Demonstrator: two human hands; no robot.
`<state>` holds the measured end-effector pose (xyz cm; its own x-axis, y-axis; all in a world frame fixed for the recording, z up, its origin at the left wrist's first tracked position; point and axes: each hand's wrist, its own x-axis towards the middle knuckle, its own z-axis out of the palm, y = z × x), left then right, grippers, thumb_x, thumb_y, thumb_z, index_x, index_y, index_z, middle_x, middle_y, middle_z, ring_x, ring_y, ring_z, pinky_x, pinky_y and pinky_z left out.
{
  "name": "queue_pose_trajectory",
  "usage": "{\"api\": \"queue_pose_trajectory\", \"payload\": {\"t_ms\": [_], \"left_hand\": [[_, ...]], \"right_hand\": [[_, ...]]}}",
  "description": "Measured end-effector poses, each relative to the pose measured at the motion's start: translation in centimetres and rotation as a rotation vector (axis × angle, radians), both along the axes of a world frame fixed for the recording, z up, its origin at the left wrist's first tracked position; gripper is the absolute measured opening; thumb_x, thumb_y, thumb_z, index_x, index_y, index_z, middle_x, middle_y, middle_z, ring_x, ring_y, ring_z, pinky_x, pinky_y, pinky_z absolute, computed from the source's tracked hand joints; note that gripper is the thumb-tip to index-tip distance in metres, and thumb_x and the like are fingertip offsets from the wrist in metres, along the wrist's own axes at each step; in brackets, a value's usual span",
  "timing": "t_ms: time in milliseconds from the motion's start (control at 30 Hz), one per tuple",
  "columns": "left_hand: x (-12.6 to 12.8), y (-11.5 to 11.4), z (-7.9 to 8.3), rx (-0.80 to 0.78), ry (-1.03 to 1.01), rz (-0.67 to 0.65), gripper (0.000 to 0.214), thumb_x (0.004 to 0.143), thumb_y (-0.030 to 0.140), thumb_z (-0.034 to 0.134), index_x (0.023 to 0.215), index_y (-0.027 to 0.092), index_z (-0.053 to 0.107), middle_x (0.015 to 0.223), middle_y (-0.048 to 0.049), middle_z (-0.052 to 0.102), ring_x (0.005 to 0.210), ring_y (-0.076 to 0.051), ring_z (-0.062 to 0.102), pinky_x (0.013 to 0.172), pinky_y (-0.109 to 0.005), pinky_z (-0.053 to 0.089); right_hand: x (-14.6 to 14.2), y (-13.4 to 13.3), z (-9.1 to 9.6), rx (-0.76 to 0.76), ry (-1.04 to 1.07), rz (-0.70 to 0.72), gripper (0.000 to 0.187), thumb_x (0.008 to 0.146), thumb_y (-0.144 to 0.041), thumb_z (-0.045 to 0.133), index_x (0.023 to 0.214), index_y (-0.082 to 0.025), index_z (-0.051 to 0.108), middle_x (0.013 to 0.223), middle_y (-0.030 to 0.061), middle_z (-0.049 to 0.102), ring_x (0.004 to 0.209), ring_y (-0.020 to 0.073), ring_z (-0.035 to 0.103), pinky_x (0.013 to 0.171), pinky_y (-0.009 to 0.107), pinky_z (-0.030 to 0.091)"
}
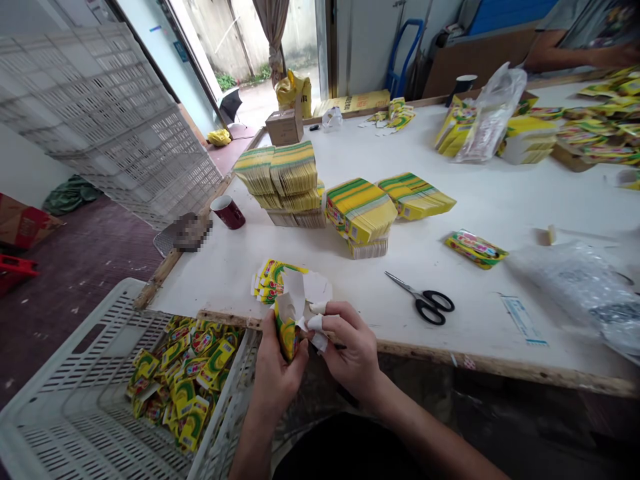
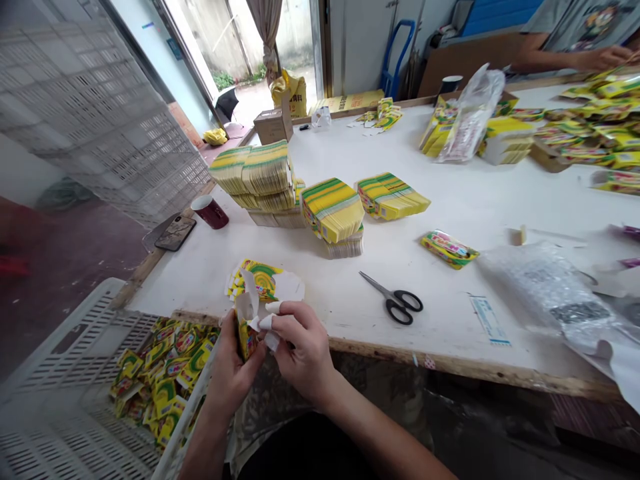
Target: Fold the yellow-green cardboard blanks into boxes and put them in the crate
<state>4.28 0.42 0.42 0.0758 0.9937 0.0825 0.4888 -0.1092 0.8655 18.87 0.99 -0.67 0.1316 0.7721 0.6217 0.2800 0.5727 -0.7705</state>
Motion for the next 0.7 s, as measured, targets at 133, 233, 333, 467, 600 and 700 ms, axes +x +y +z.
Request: {"api": "queue_pose_trajectory", "payload": {"t_ms": [133, 233, 333, 467, 600, 700], "left_hand": [[0.2, -0.1, -0.1, 0.002, 0.022, -0.012, 0.059, 0.084, 0.029, 0.056, 0.134, 0.016, 0.029, 0.117, -0.0118, 0.057, 0.107, -0.024, 0.058, 0.088, -0.035, 0.049], [0.5, -0.3, -0.1, 0.007, 0.057, -0.010, 0.058, 0.083, 0.030, 0.056, 0.133, 0.015, 0.030, 0.112, -0.0112, 0.058, 0.100, -0.023, 0.059, 0.085, -0.035, 0.049], [0.6, -0.4, -0.1, 0.035, 0.080, 0.020, 0.058, 0.082, 0.032, 0.055, 0.132, 0.013, 0.031, 0.103, -0.0092, 0.059, 0.089, -0.022, 0.061, 0.079, -0.034, 0.051], [0.5, -0.5, -0.4, 0.085, 0.121, 0.046, 0.059, 0.082, 0.034, 0.057, 0.131, 0.014, 0.031, 0.101, -0.0087, 0.060, 0.086, -0.021, 0.061, 0.077, -0.034, 0.051], [0.3, -0.6, -0.9, 0.165, 0.217, 0.096, 0.062, 0.081, 0.036, 0.058, 0.132, 0.013, 0.030, 0.102, -0.0110, 0.060, 0.087, -0.023, 0.061, 0.076, -0.036, 0.052], [0.1, -0.6, -1.3, 0.238, 0.302, 0.138, 0.066, 0.079, 0.037, 0.060, 0.133, 0.013, 0.029, 0.103, -0.0128, 0.060, 0.089, -0.025, 0.062, 0.075, -0.039, 0.052]], "right_hand": [[0.3, 0.3, 0.4, 0.012, 0.008, 0.014, 0.025, 0.078, -0.004, 0.059, 0.096, -0.021, 0.064, 0.090, 0.0057, 0.058, 0.081, 0.0162, 0.060, 0.070, 0.026, 0.052], [0.4, 0.4, 0.9, 0.008, 0.010, 0.014, 0.021, 0.078, -0.003, 0.057, 0.086, -0.021, 0.063, 0.082, 0.0038, 0.058, 0.074, 0.0149, 0.058, 0.063, 0.024, 0.051], [0.5, 0.4, 1.3, -0.003, 0.020, 0.000, 0.016, 0.077, -0.006, 0.058, 0.081, -0.021, 0.062, 0.079, 0.0042, 0.060, 0.072, 0.0160, 0.059, 0.062, 0.026, 0.051], [0.7, 0.5, 1.5, 0.061, -0.040, -0.011, 0.018, 0.075, -0.007, 0.059, 0.085, -0.021, 0.062, 0.081, 0.0057, 0.064, 0.077, 0.0189, 0.061, 0.072, 0.035, 0.054], [1.0, 0.5, 1.6, 0.145, -0.147, -0.046, 0.018, 0.074, -0.008, 0.059, 0.086, -0.022, 0.060, 0.078, 0.0037, 0.065, 0.071, 0.0172, 0.061, 0.082, 0.041, 0.052], [1.0, 0.6, 1.8, 0.152, -0.197, -0.089, 0.015, 0.074, -0.007, 0.058, 0.079, -0.021, 0.056, 0.074, 0.0035, 0.064, 0.069, 0.0171, 0.059, 0.080, 0.041, 0.052]]}}
